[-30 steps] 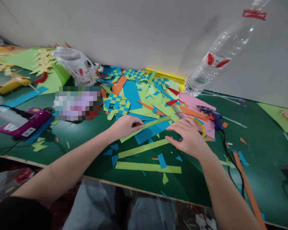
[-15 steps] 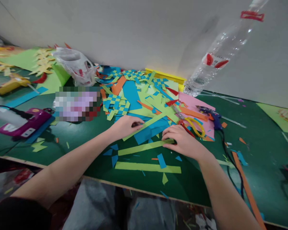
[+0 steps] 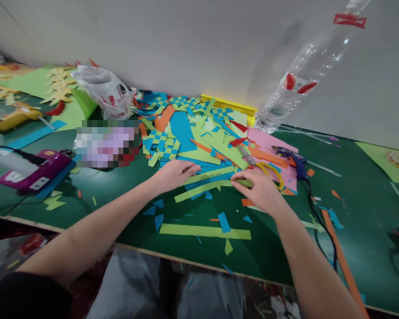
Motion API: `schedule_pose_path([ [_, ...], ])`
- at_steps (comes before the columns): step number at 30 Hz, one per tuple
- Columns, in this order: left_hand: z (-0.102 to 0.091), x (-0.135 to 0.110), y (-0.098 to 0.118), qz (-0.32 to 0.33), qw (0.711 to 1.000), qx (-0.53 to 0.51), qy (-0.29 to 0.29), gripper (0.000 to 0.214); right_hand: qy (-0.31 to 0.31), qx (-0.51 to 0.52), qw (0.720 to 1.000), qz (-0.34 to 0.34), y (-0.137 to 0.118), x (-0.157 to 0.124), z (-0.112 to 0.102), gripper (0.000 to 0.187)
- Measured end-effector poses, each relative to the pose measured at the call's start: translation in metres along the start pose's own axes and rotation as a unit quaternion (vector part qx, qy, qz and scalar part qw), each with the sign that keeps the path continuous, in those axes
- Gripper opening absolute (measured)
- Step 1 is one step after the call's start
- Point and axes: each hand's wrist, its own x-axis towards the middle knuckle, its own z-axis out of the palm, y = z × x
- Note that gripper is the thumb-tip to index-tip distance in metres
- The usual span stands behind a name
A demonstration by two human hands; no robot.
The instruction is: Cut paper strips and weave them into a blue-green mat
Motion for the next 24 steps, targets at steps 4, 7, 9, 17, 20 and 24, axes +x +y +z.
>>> schedule_pose_path([
  [4, -0.001, 0.0, -0.001, -0.017, 0.999, -0.03, 0.0, 0.053, 0.022, -0.029, 0.998, 0.046, 0.007, 0.001, 0.004, 0.009],
  [7, 0.0, 0.001, -0.003, -0.006, 1.0, -0.028, -0.002, 0.041, 0.036, -0.036, 0.997, 0.064, 0.01, 0.002, 0.005, 0.01],
  [9, 0.002, 0.001, -0.005, 0.0, 0.999, -0.038, -0.005, 0.036, 0.038, -0.035, 0.997, 0.061, 0.01, 0.003, 0.005, 0.011],
  [17, 0.004, 0.002, -0.007, 0.008, 1.0, -0.027, 0.006, 0.025, 0.04, -0.057, 0.996, 0.053, 0.012, 0.003, 0.006, 0.014],
  [20, 0.003, 0.002, -0.009, 0.003, 0.999, -0.018, 0.045, 0.023, 0.035, -0.083, 0.994, 0.066, 0.015, 0.003, 0.007, 0.013],
  [24, 0.003, 0.001, -0.012, 0.012, 0.993, -0.02, 0.116, 0.025, 0.095, -0.098, 0.988, 0.07, 0.018, 0.002, 0.01, 0.021],
])
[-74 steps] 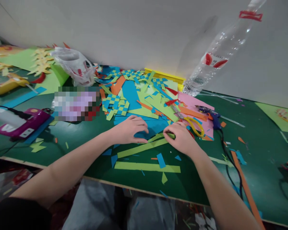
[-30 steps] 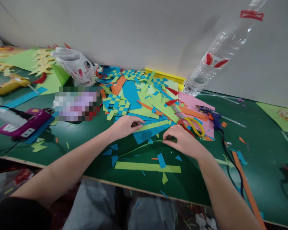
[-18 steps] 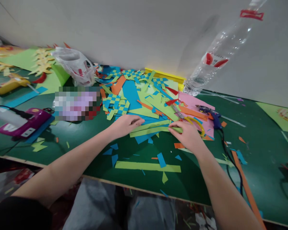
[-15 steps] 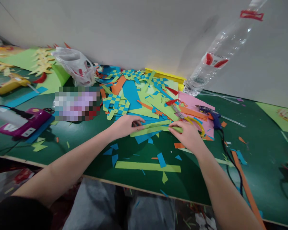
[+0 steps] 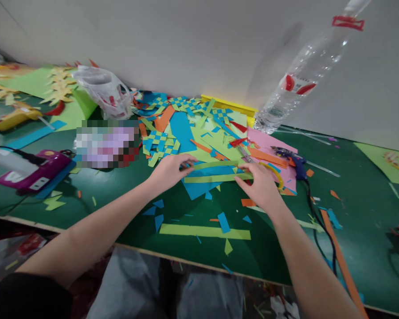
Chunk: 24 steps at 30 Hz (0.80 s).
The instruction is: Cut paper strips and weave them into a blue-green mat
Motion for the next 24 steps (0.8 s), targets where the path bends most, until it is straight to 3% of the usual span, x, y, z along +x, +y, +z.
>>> schedule_pose_path([
  [3, 0.0, 0.0, 0.001, 0.008, 0.998, -0.031, 0.049, 0.023, 0.032, 0.032, 0.999, -0.022, -0.002, -0.001, -0.001, 0.023],
  [7, 0.0, 0.001, 0.006, 0.0, 0.992, -0.11, 0.061, 0.019, -0.029, 0.103, 0.993, -0.048, -0.013, -0.003, -0.003, 0.028],
  [14, 0.0, 0.0, 0.016, -0.067, 0.971, -0.224, -0.043, 0.032, -0.134, 0.111, 0.973, -0.151, -0.031, -0.01, 0.002, 0.074],
  [21, 0.002, -0.002, 0.021, -0.122, 0.943, -0.289, -0.11, 0.037, -0.152, 0.024, 0.958, -0.243, -0.035, -0.01, 0.003, 0.077],
  [24, 0.005, -0.003, 0.018, -0.155, 0.903, -0.383, -0.118, 0.046, -0.152, -0.005, 0.952, -0.264, -0.034, -0.009, 0.004, 0.074],
])
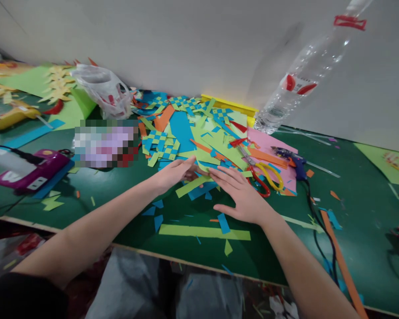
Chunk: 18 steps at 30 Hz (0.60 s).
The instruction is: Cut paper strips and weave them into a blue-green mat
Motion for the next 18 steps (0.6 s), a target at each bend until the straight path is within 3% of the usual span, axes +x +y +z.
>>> schedule_pose_path([
  [6, -0.001, -0.003, 0.006, -0.029, 0.996, -0.079, -0.013, 0.052, 0.014, -0.014, 1.0, -0.018, 0.001, -0.001, -0.002, 0.068],
  [12, -0.002, -0.006, 0.011, -0.005, 0.997, -0.002, -0.08, 0.044, 0.02, -0.014, 0.999, -0.026, 0.002, -0.002, -0.001, 0.064],
  [18, -0.002, -0.002, 0.006, 0.023, 0.992, 0.102, -0.077, 0.038, 0.031, 0.016, 0.999, -0.027, 0.001, -0.001, -0.002, 0.055],
])
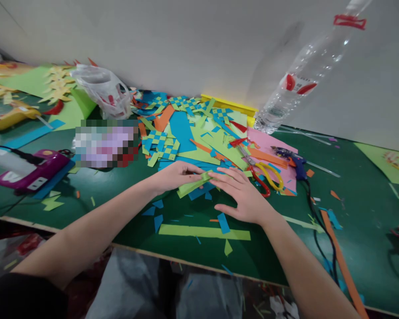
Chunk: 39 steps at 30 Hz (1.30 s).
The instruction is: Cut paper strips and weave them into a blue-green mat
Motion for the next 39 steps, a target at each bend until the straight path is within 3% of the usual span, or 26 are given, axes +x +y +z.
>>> schedule_pose_path([
  [4, -0.001, 0.002, -0.004, 0.006, 0.999, 0.008, 0.034, 0.032, 0.044, 0.041, 0.998, 0.031, -0.002, 0.0, 0.0, 0.041],
  [9, 0.0, 0.001, -0.004, 0.05, 0.995, 0.068, 0.057, 0.04, 0.12, 0.101, 0.975, 0.157, -0.001, -0.003, 0.004, 0.039],
  [12, 0.003, -0.002, -0.002, 0.095, 0.985, 0.13, 0.057, 0.046, 0.108, 0.188, 0.95, 0.222, -0.001, -0.002, 0.005, 0.048],
  [16, 0.009, -0.006, 0.001, 0.138, 0.964, 0.227, 0.028, 0.046, 0.086, 0.259, 0.929, 0.251, -0.007, 0.002, 0.008, 0.041],
  [22, 0.012, -0.006, 0.0, 0.172, 0.954, 0.245, 0.011, 0.047, 0.077, 0.233, 0.939, 0.24, -0.008, 0.004, 0.011, 0.023],
  [26, 0.009, -0.005, 0.0, 0.146, 0.97, 0.187, 0.061, 0.049, 0.115, 0.222, 0.928, 0.275, -0.003, 0.002, 0.011, 0.021],
  [30, 0.003, -0.002, -0.001, 0.093, 0.978, 0.148, 0.117, 0.042, 0.167, 0.28, 0.892, 0.312, 0.004, 0.001, 0.01, 0.024],
  [34, 0.0, 0.002, -0.005, 0.046, 0.989, 0.076, 0.117, 0.04, 0.203, 0.351, 0.858, 0.316, 0.008, 0.0, 0.011, 0.021],
  [39, -0.003, 0.004, -0.011, 0.015, 0.992, 0.022, 0.126, 0.046, 0.211, 0.385, 0.841, 0.316, 0.009, 0.001, 0.012, 0.019],
])
